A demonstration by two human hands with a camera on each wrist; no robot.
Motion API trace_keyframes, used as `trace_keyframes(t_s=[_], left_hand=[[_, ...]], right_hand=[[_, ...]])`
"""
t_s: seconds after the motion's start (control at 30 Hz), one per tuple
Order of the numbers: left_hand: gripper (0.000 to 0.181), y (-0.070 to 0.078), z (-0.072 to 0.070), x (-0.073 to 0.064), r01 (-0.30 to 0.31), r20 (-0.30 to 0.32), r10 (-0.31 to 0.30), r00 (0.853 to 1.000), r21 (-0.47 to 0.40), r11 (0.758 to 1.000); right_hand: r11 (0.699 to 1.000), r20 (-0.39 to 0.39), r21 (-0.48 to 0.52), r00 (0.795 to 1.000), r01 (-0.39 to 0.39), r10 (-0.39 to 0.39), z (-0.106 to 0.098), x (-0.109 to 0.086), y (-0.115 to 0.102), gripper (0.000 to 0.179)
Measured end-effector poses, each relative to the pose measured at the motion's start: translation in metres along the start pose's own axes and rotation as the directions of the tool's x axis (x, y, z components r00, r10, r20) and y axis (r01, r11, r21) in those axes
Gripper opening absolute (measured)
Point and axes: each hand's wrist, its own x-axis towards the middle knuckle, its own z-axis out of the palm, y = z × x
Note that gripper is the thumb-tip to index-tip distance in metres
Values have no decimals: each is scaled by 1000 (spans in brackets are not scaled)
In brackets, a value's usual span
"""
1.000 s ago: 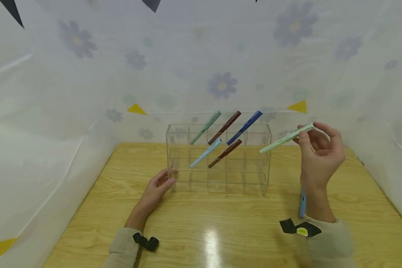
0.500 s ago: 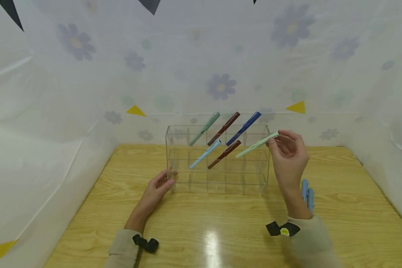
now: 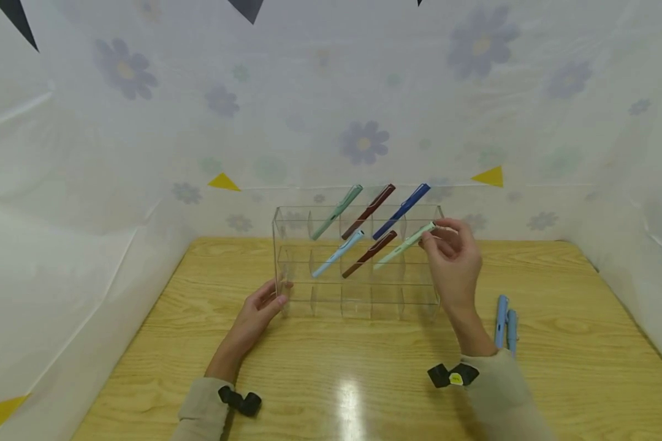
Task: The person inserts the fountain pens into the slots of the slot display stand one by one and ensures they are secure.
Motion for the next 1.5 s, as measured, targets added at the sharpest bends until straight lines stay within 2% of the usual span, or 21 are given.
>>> trace_keyframes(t_s=[0.27, 0.37, 0.5, 0.7, 1.13, 1.27, 1.5], left_hand=[[59, -2, -2, 1, 0, -1, 0, 1000, 6, 1000], [59, -2, -2, 1, 0, -3, 0, 1000, 4, 1000], [59, -3, -3, 2, -10, -3, 10, 1000, 6, 1000], [59, -3, -5, 2, -13, -5, 13, 1000, 14, 1000], [59, -4, -3, 3, -18, -1, 18, 1000, 0, 1000], [58, -5, -3, 3, -27, -1, 27, 1000, 6, 1000], [55, -5, -2, 3, 2, -15, -2, 1000, 8, 1000]], right_hand=[[994, 41, -104, 999, -13, 18, 7, -3, 6, 22], [987, 37, -162, 999, 5, 1, 9, -4, 7, 21], [964, 37, -262, 998, 52, -44, 9, -3, 6, 20], [932, 96, -349, 993, 102, -73, 3, -2, 2, 21], [860, 193, -500, 981, 100, -2, -13, 2, -11, 24], [857, 222, -506, 975, 102, 15, -16, 2, -14, 26], [879, 224, -471, 974, 71, 41, -25, 1, -15, 28]])
